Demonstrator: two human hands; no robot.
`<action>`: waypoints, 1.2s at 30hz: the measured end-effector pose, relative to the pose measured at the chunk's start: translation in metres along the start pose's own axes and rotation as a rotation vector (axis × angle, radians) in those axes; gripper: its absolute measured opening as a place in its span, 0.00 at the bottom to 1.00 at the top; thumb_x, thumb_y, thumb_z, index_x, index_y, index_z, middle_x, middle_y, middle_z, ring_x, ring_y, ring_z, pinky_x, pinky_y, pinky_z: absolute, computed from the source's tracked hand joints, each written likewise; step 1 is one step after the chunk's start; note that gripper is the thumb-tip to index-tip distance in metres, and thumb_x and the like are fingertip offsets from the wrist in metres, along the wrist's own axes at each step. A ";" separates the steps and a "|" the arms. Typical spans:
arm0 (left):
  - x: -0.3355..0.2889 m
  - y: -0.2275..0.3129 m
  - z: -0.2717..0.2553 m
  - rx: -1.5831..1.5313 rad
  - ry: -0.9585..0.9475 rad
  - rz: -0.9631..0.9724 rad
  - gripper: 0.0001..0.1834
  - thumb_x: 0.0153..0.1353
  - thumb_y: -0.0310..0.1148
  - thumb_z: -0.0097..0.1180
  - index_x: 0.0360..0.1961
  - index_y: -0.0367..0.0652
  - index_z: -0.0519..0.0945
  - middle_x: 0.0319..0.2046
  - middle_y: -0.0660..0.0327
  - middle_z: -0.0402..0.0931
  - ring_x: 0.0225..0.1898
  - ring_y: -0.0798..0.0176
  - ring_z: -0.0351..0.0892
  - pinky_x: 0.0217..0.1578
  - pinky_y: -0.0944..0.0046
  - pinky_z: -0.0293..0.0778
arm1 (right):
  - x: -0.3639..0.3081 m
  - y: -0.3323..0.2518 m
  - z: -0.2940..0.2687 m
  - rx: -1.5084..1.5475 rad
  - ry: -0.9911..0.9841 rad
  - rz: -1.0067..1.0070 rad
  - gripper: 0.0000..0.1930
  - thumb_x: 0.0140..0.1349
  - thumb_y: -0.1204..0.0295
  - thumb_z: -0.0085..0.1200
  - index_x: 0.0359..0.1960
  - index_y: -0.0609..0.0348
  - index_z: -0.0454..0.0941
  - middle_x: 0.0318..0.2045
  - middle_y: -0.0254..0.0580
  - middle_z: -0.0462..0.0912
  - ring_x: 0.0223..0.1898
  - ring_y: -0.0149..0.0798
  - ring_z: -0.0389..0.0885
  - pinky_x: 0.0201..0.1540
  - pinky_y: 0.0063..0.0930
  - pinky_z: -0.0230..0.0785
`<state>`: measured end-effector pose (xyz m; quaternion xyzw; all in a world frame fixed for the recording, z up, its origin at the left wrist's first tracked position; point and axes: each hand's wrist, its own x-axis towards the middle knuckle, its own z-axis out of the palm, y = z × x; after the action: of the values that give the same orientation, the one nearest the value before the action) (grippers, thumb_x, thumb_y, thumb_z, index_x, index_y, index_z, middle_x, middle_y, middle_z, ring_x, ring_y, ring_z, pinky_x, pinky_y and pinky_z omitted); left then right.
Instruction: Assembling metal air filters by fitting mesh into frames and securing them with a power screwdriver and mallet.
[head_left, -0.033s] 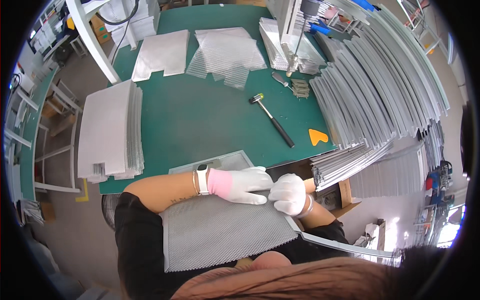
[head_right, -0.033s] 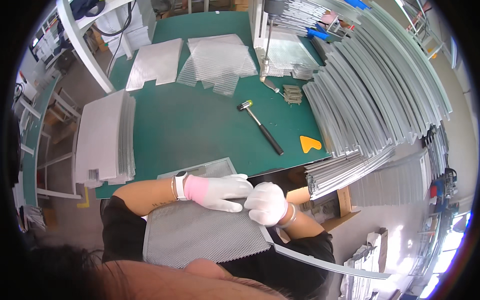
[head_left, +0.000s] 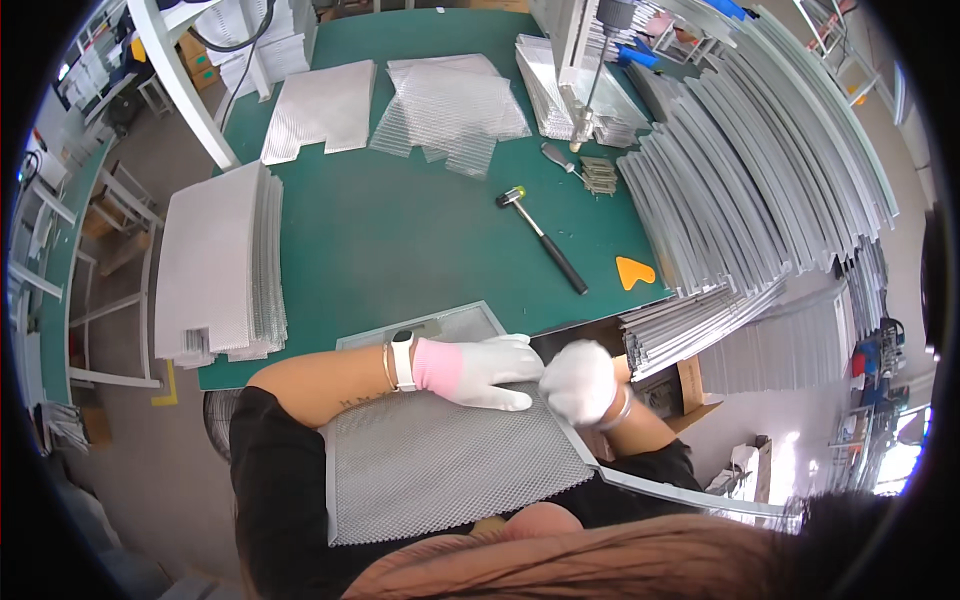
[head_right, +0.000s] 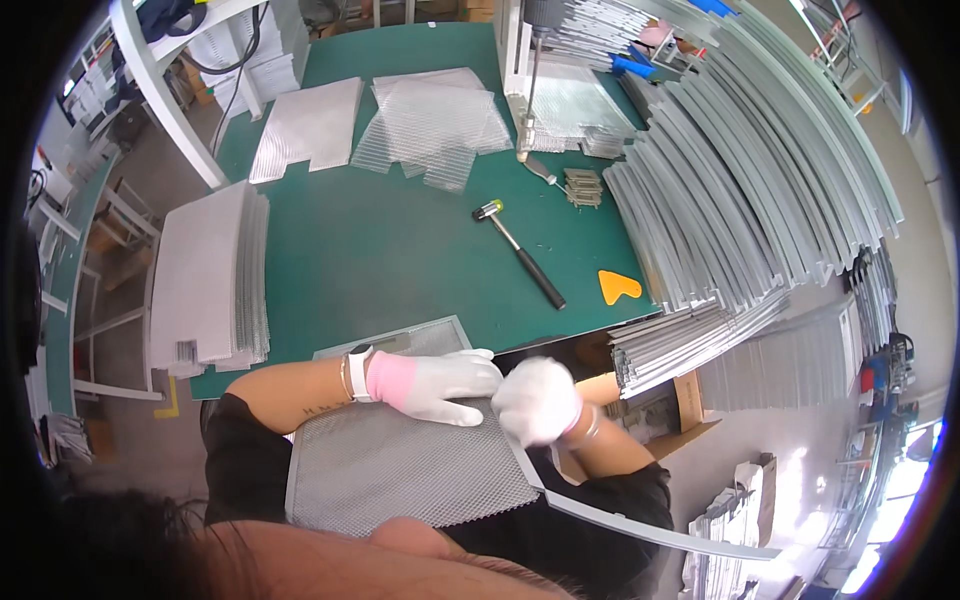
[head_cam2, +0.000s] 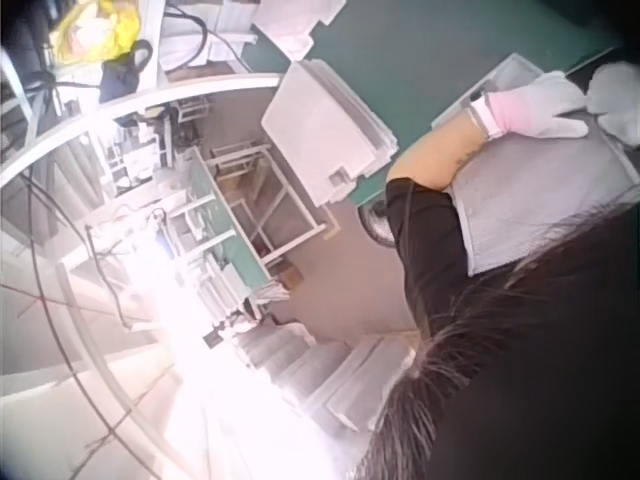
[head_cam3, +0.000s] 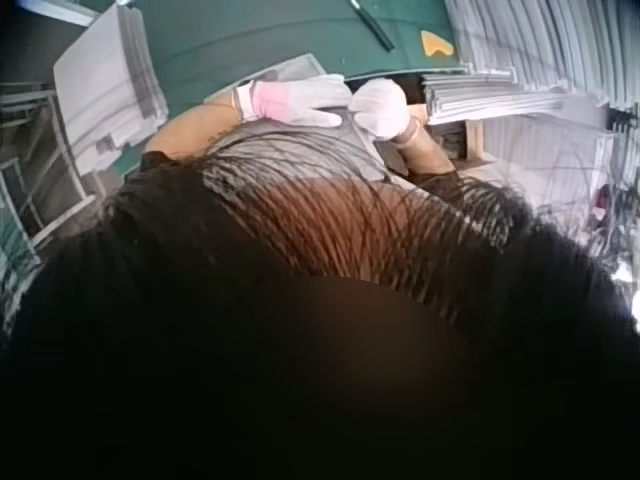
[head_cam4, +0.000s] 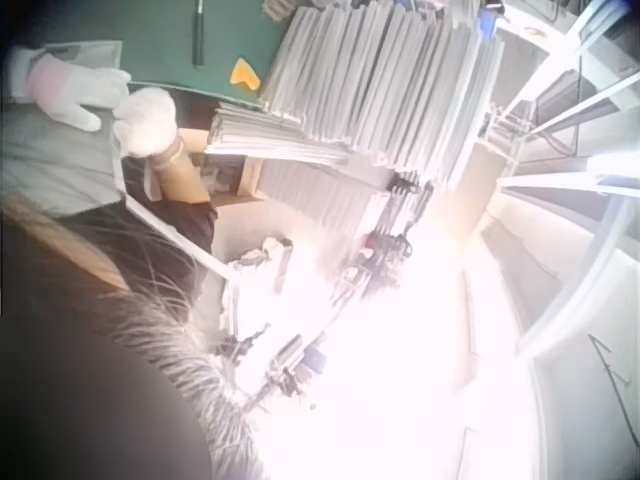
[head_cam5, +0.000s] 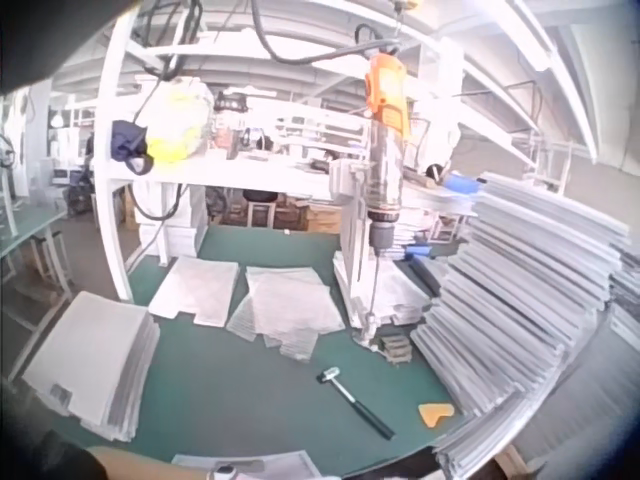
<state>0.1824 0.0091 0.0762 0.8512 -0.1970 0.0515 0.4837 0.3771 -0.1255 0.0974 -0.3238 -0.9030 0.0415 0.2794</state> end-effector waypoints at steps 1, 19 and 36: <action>-0.003 0.000 0.003 0.006 -0.003 0.027 0.25 0.67 0.39 0.51 0.59 0.34 0.70 0.50 0.47 0.71 0.55 0.45 0.67 0.65 0.47 0.55 | 0.005 0.010 -0.011 -0.102 -0.195 0.084 0.14 0.38 0.56 0.59 0.14 0.50 0.71 0.18 0.36 0.71 0.21 0.43 0.76 0.22 0.43 0.66; -0.004 0.018 0.014 0.064 -0.044 -0.060 0.27 0.67 0.39 0.48 0.64 0.34 0.66 0.60 0.46 0.67 0.67 0.44 0.59 0.71 0.43 0.46 | -0.189 0.104 -0.006 -0.673 -0.211 0.830 0.29 0.51 0.74 0.61 0.59 0.50 0.75 0.54 0.46 0.75 0.57 0.54 0.73 0.61 0.49 0.66; -0.007 0.012 0.021 0.085 -0.041 -0.026 0.31 0.66 0.41 0.49 0.66 0.35 0.64 0.63 0.43 0.64 0.69 0.41 0.57 0.73 0.42 0.44 | 0.038 0.070 0.002 -0.261 -0.347 0.629 0.05 0.65 0.69 0.54 0.36 0.56 0.80 0.34 0.46 0.80 0.35 0.51 0.84 0.39 0.39 0.79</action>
<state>0.1689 -0.0122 0.0724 0.8742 -0.1935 0.0362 0.4438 0.3914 -0.0473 0.0957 -0.6060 -0.7912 0.0640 0.0524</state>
